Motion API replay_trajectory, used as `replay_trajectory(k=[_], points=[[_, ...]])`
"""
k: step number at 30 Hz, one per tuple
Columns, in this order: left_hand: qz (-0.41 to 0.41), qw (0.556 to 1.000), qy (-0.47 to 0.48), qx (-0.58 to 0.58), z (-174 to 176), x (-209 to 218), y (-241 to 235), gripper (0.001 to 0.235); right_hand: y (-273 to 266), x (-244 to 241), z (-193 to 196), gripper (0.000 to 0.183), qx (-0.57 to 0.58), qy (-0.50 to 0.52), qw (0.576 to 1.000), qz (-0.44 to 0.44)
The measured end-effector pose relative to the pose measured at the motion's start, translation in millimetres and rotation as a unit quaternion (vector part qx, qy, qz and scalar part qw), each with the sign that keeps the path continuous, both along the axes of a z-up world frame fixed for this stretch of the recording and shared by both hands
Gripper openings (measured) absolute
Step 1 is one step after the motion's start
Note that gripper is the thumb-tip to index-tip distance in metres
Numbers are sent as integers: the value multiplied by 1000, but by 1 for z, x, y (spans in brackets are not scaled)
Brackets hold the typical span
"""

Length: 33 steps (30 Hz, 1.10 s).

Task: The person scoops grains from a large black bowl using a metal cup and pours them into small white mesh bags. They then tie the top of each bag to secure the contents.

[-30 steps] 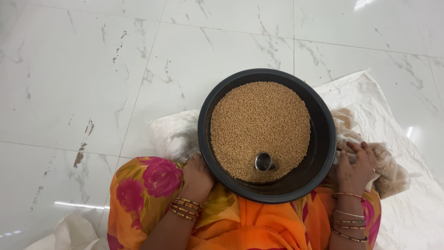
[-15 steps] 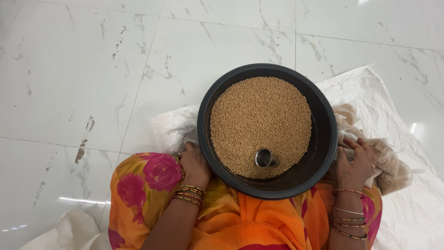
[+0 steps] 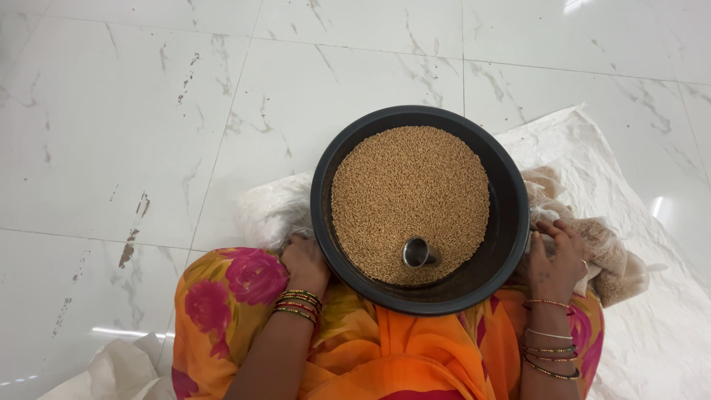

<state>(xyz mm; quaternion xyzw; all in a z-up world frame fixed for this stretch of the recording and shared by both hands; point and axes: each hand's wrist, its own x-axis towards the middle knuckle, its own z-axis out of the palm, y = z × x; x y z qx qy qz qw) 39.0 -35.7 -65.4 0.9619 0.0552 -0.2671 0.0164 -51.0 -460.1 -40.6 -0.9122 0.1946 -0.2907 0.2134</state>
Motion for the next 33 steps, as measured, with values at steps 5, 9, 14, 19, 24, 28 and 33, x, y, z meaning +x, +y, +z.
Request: replay_trajectory(k=[5,9,14,19,24,28,33], points=[[-53,993,-95,-53,10,-24,9,33,1,1,1,20,-10,4,1000,1],[-79,979,-146,-121,37,-48,13,24,4,0,5,19,3,1,1000,5],[-199,976,-3,-89,92,-92,3,43,10,1,14,19,2,7,1000,5],[-178,926,-38,-331,140,-114,24,38,30,-3,50,19,181,-65,981,21],[-188,852,-13,-489,199,-106,47,37,85,-5,106,17,306,-149,935,100],[-133,792,-38,-594,215,-71,24,33,137,-4,139,24,320,-37,916,241],[-86,771,-145,-614,182,-10,-41,12,179,13,138,40,576,80,735,348]])
